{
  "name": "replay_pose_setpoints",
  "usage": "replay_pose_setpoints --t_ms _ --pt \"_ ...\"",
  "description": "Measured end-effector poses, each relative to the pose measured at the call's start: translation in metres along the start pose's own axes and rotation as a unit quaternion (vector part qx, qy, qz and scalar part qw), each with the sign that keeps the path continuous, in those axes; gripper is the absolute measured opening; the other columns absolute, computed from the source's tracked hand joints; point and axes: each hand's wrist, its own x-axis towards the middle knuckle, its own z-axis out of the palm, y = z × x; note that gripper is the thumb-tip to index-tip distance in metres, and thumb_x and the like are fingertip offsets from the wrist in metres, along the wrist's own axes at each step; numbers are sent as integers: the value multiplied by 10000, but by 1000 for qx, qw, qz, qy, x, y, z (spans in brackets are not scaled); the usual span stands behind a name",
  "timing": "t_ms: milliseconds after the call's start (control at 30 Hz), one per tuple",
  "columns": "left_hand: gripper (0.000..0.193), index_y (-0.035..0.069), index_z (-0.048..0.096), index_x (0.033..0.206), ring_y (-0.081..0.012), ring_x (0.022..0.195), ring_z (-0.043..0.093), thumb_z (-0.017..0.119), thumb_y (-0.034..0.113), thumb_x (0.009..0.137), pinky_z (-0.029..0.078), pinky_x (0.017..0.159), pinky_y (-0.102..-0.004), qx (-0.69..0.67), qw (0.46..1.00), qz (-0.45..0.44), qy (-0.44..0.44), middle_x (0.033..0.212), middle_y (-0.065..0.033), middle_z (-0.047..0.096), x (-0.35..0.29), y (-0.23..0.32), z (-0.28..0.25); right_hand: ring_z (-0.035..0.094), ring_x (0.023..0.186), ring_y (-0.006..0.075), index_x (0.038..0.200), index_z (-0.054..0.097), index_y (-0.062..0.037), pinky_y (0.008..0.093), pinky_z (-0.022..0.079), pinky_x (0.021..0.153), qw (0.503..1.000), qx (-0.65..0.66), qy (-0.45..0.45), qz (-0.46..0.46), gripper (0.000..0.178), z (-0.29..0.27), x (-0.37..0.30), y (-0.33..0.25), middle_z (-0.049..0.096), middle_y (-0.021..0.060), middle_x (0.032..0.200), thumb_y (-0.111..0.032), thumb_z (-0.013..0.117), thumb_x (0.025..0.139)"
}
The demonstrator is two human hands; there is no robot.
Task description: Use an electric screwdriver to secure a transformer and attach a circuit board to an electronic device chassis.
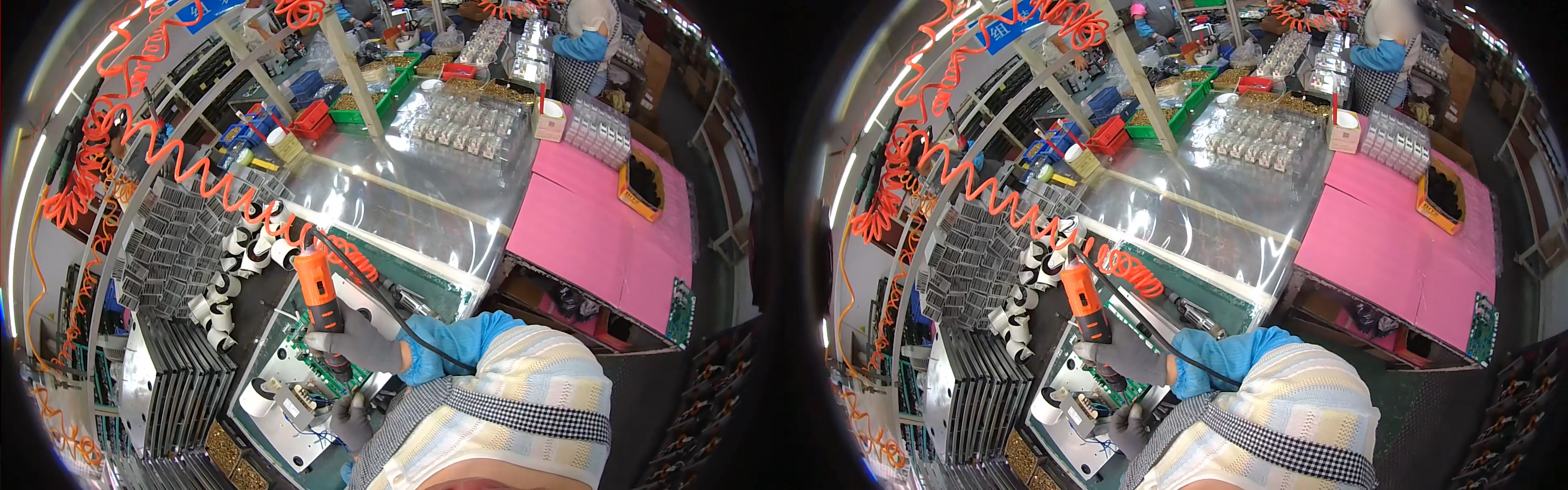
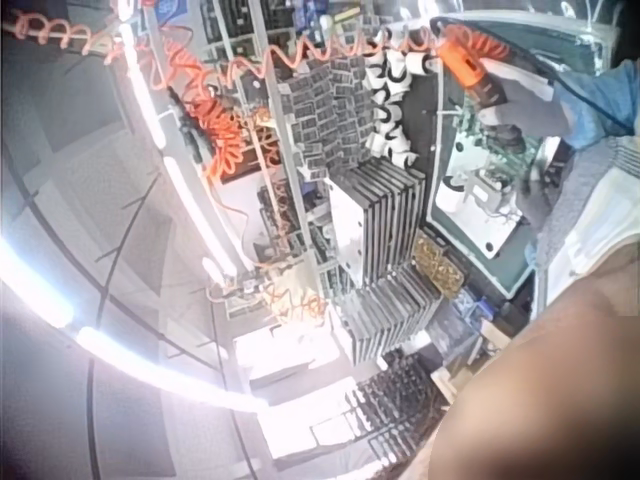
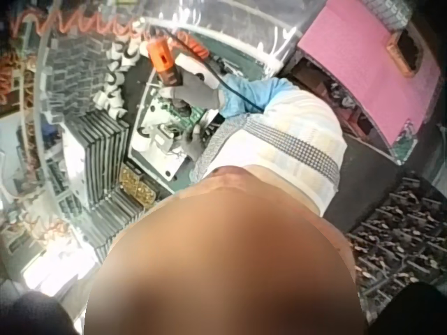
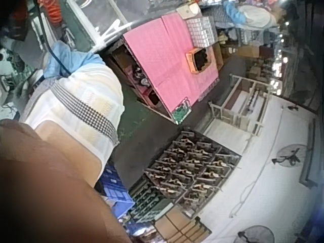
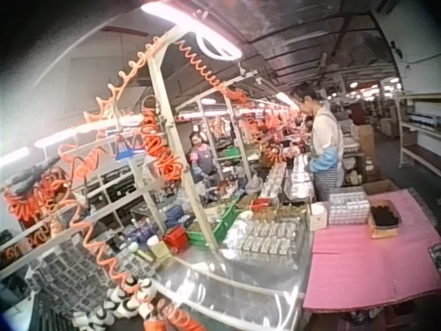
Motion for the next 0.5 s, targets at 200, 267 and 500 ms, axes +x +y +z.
replay_pose_setpoints --t_ms 200,267,500 --pt "165 -62 651 958 -119 736 614 718 63 874 497 657 -244 25 999 18 -9 839 -75 681 2 -13 -6 449 563 63 1155 443 -86 225 378 484 1000 15 -3 -16 351 1 -8 -8 507 12 771 -137 676 897" --pt "160 -60 653 953 -117 731 611 718 62 872 494 654 -245 40 999 18 -4 834 -75 681 2 -17 -7 458 571 65 1163 443 -85 227 384 488 1000 19 -8 -16 360 0 -11 -10 509 11 776 -136 679 896" --pt "180 -53 659 898 -144 661 621 740 96 835 491 611 -261 20 999 30 15 764 -105 683 -4 -17 -2 515 620 76 1188 442 -80 235 427 517 1000 12 10 -15 402 -2 -20 -14 523 7 795 -134 700 885"
